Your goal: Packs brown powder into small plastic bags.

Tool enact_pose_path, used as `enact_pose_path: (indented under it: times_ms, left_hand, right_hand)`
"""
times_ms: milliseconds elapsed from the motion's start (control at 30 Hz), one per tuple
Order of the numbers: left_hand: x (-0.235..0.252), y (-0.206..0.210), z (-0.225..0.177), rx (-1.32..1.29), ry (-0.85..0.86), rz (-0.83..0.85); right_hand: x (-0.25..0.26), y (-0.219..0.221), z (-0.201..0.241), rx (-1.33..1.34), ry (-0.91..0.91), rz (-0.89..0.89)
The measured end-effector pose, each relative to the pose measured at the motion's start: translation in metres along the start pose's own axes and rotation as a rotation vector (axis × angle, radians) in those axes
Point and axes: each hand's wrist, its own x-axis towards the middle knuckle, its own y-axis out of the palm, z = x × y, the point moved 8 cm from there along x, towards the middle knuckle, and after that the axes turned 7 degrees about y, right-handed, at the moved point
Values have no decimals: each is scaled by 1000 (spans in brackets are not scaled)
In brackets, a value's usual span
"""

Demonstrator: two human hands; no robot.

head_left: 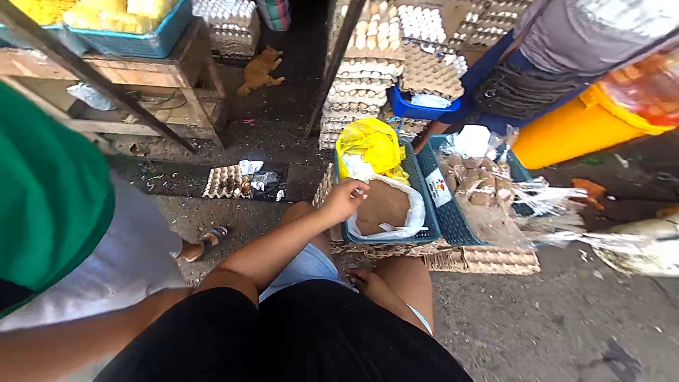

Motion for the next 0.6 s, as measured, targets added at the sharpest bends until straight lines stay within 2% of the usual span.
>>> enact_pose_path:
  times_ms: [33, 67, 133, 333, 500, 600]
  left_hand:
    - [7, -3, 9, 23, -17, -25]
    - [14, -7, 15, 48, -21, -52]
    - [26, -14, 27, 108, -11, -100]
    - [90, -45, 52, 260, -79, -186]
    - [148, -30, 77, 445, -153, -18]
    - [164, -10, 106, 680, -206, 123]
  right_hand:
    - [41, 12, -39, 32, -185, -12]
    - [67, 21, -65, 90, -234, -6]
    - [84, 28, -82, 185, -161, 26]
    - [80, 20, -79, 448, -20, 47]
    - [77, 16, -78, 539, 35, 32]
    - [78, 15, -82, 572, 23, 16]
